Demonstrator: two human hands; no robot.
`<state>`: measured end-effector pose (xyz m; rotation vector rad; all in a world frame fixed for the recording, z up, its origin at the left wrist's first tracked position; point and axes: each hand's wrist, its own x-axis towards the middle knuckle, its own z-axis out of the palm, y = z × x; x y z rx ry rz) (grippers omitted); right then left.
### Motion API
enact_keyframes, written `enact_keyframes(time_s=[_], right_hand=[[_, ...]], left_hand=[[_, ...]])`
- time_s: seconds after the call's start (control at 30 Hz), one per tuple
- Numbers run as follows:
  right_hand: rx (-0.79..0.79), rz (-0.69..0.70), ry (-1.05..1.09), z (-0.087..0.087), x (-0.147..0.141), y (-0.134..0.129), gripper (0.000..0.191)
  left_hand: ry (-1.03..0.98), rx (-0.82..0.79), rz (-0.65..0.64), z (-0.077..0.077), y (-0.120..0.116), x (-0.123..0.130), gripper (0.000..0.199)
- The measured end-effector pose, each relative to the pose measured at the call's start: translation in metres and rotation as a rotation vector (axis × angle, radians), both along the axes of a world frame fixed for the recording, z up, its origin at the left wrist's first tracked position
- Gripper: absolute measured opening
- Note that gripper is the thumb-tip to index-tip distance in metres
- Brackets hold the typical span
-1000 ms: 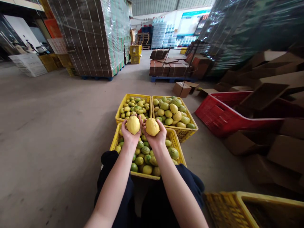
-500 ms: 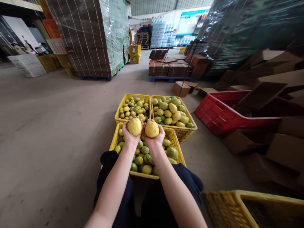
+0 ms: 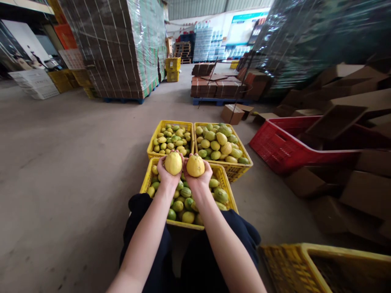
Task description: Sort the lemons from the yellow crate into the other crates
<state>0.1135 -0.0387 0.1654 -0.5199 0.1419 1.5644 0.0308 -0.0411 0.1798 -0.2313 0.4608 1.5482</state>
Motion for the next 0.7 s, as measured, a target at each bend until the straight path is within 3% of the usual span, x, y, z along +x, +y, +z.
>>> enact_keyframes(time_s=[0.3,0.5,0.7], right_hand=[[-0.039,0.01,0.043,0.0021,0.0008,-0.0008,0.023],[-0.067,0.031,0.072,-0.0004,0.0022,0.0019,0.026],[-0.134,-0.018,0.111,0.0066,0.0036,0.0003,0.027]], left_hand=[[-0.05,0.016,-0.005,-0.0006,0.0005,-0.0012,0.025],[0.021,0.079,-0.001,-0.0072,0.0007,-0.002,0.037],[0.02,0.005,-0.005,-0.0062,0.0039,-0.0019,0.044]])
